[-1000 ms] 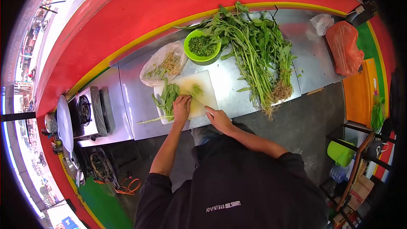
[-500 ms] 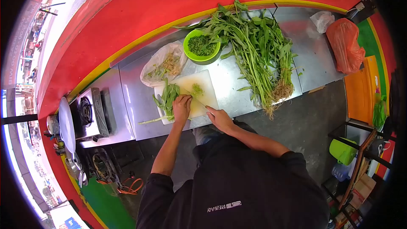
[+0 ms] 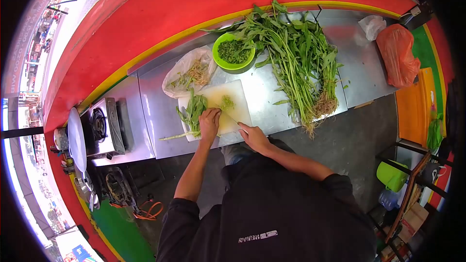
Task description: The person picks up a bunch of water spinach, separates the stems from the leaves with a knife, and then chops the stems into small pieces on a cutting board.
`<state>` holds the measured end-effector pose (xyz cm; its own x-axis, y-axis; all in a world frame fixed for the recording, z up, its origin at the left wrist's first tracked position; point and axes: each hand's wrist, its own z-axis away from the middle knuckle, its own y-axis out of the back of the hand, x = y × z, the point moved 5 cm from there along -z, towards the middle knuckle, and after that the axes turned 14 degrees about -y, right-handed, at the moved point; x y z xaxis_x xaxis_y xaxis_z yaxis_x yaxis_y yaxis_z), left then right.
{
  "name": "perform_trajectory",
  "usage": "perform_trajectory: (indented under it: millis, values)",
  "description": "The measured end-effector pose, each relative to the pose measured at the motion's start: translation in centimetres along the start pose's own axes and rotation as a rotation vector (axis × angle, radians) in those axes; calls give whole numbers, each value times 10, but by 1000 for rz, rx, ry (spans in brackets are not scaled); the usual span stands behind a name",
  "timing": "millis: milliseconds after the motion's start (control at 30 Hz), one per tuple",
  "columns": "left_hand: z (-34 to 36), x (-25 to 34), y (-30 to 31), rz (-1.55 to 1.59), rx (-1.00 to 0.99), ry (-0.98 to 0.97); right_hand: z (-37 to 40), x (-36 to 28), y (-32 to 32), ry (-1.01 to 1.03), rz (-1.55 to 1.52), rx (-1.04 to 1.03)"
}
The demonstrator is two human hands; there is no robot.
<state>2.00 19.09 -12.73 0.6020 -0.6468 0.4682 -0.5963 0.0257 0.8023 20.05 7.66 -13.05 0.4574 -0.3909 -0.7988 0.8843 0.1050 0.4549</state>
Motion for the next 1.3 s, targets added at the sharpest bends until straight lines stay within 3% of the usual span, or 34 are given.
perform_trajectory:
  millis: [1300]
  values:
    - [3, 1, 1, 20, -17, 33, -5, -3, -5, 1, 20, 55]
